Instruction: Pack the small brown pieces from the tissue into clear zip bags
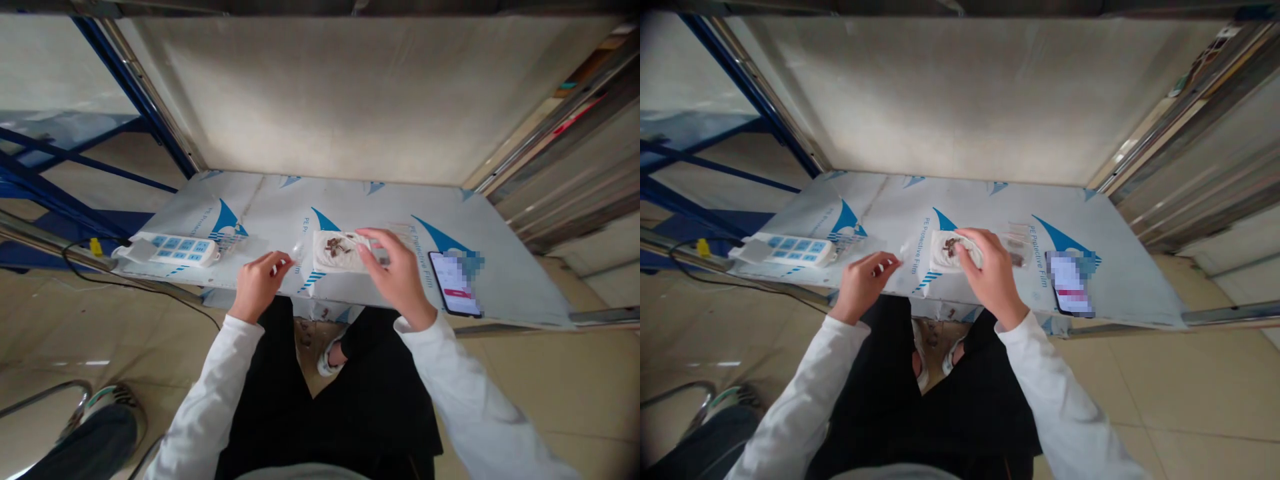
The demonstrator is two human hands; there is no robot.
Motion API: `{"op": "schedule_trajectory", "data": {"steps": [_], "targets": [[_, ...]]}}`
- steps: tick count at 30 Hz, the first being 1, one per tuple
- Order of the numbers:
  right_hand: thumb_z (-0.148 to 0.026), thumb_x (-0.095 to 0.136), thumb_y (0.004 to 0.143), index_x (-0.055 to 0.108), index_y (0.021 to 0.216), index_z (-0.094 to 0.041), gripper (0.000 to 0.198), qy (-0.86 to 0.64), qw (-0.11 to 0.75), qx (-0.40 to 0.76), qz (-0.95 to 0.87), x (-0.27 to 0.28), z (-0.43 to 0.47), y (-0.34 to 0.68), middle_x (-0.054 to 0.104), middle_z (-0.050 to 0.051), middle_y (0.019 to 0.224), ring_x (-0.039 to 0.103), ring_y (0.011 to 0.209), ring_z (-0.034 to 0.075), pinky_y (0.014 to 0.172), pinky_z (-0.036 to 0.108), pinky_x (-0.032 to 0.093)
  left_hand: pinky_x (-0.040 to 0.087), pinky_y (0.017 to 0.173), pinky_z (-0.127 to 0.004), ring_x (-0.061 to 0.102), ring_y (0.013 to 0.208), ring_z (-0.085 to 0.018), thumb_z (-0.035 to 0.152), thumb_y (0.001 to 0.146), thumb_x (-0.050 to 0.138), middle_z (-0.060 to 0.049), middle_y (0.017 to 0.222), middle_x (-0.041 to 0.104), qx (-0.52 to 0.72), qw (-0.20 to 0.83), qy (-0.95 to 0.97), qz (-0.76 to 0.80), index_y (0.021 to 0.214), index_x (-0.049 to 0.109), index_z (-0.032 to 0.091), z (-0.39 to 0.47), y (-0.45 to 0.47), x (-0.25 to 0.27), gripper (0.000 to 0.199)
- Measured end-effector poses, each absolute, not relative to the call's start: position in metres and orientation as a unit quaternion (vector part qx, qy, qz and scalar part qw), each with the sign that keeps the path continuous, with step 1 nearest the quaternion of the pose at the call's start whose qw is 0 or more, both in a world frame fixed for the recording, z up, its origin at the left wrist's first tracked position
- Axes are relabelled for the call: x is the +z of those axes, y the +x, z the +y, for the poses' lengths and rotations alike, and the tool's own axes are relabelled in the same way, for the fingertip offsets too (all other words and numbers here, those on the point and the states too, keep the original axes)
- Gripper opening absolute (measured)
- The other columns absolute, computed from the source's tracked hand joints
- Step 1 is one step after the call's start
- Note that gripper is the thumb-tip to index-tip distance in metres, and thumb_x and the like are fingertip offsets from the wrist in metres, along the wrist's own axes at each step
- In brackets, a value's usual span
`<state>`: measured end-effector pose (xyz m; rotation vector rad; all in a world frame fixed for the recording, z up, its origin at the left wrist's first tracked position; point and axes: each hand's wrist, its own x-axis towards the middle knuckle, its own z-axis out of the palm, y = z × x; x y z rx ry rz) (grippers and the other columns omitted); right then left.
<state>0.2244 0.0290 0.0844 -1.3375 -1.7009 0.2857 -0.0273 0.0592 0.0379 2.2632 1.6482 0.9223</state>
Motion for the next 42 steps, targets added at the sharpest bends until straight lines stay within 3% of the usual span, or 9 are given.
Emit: {"op": "schedule_trajectory", "data": {"steps": [3,8,13,19,23,28,33,36,42], "targets": [[-0.027,0.061,0.086,0.068,0.11,-0.025,0.025,-0.452,0.352,0.176,-0.801,0.11,0.034,0.207,0.069,0.005,0.114,0.06,0.108,0.021,0.097,0.037,0.044,0.04,0.06,-0.021,0.057,0.06,-0.01,0.035,0.089,0.055,0.0,0.075,0.067,0.309,0.157,0.806,0.48,0.086,0.066,0.022,0.031,-0.011,0.047,0.018],[-0.024,0.065,0.081,0.075,0.083,-0.024,0.01,-0.423,0.209,0.265,-0.841,0.114,0.04,0.207,0.075,0.0,0.081,0.068,0.077,0.018,0.076,0.032,0.05,0.043,0.067,-0.024,0.06,0.071,-0.013,0.029,0.09,0.055,-0.001,0.077,0.066,0.345,0.193,0.804,0.444,0.085,0.064,0.022,0.019,-0.001,0.057,0.013],[-0.037,0.061,0.083,0.073,0.076,-0.018,0.023,-0.443,0.265,0.46,-0.722,0.104,0.032,0.211,0.072,0.001,0.071,0.064,0.063,0.015,0.061,0.027,0.049,0.046,0.083,-0.03,0.06,0.095,-0.019,0.039,0.082,0.065,-0.008,0.102,0.067,0.443,0.353,0.695,0.443,0.1,0.063,0.018,0.022,0.002,0.052,0.028],[-0.038,0.068,0.077,0.053,0.094,-0.022,0.027,-0.458,0.365,0.598,-0.548,0.086,0.014,0.213,0.072,-0.001,0.071,0.06,0.047,0.011,0.05,0.024,0.048,0.044,0.058,-0.023,0.058,0.059,-0.012,0.045,0.08,0.065,-0.004,0.069,0.068,0.45,0.633,0.453,0.437,0.075,0.067,0.014,0.009,0.006,0.027,0.032],[-0.035,0.065,0.081,0.049,0.081,-0.022,0.02,-0.464,0.379,0.576,-0.557,0.073,0.002,0.213,0.069,-0.004,0.071,0.063,0.05,0.011,0.048,0.022,0.046,0.05,0.078,-0.034,0.066,0.087,-0.022,0.05,0.079,0.064,-0.01,0.095,0.072,0.468,0.48,0.537,0.512,0.099,0.067,0.015,-0.005,0.011,0.03,0.041],[-0.032,0.059,0.085,0.068,0.09,-0.02,0.016,-0.495,0.376,0.487,-0.614,0.068,-0.007,0.211,0.072,0.003,0.082,0.066,0.062,0.014,0.059,0.028,0.053,0.031,0.109,-0.053,0.041,0.131,-0.035,0.056,0.057,0.079,-0.018,0.143,0.045,0.369,0.215,0.784,0.451,0.14,0.036,0.017,-0.011,0.02,0.054,0.101],[-0.025,0.067,0.078,0.074,0.093,-0.022,0.016,-0.504,0.296,0.368,-0.723,0.077,-0.012,0.208,0.069,0.002,0.081,0.062,0.07,0.016,0.063,0.028,0.049,0.044,0.095,-0.045,0.059,0.103,-0.029,0.03,0.068,0.074,-0.011,0.109,0.064,0.318,0.227,0.823,0.412,0.115,0.05,0.019,-0.004,0.041,0.054,0.054],[-0.021,0.072,0.072,0.073,0.088,-0.023,0.016,-0.524,0.256,0.29,-0.759,0.084,-0.016,0.205,0.061,0.001,0.079,0.058,0.07,0.016,0.062,0.027,0.045,0.047,0.085,-0.04,0.06,0.094,-0.027,0.02,0.065,0.07,-0.008,0.101,0.063,0.332,0.247,0.809,0.418,0.107,0.05,0.019,-0.004,0.05,0.043,0.047],[-0.026,0.058,0.085,0.07,0.094,-0.023,0.015,-0.486,0.308,0.33,-0.748,0.064,0.024,0.22,0.065,0.005,0.096,0.062,0.085,0.017,0.073,0.028,0.05,0.048,0.073,-0.032,0.062,0.08,-0.02,0.021,0.075,0.064,-0.003,0.084,0.063,0.392,0.259,0.716,0.517,0.091,0.051,0.021,-0.002,0.048,0.02,0.021]]}}
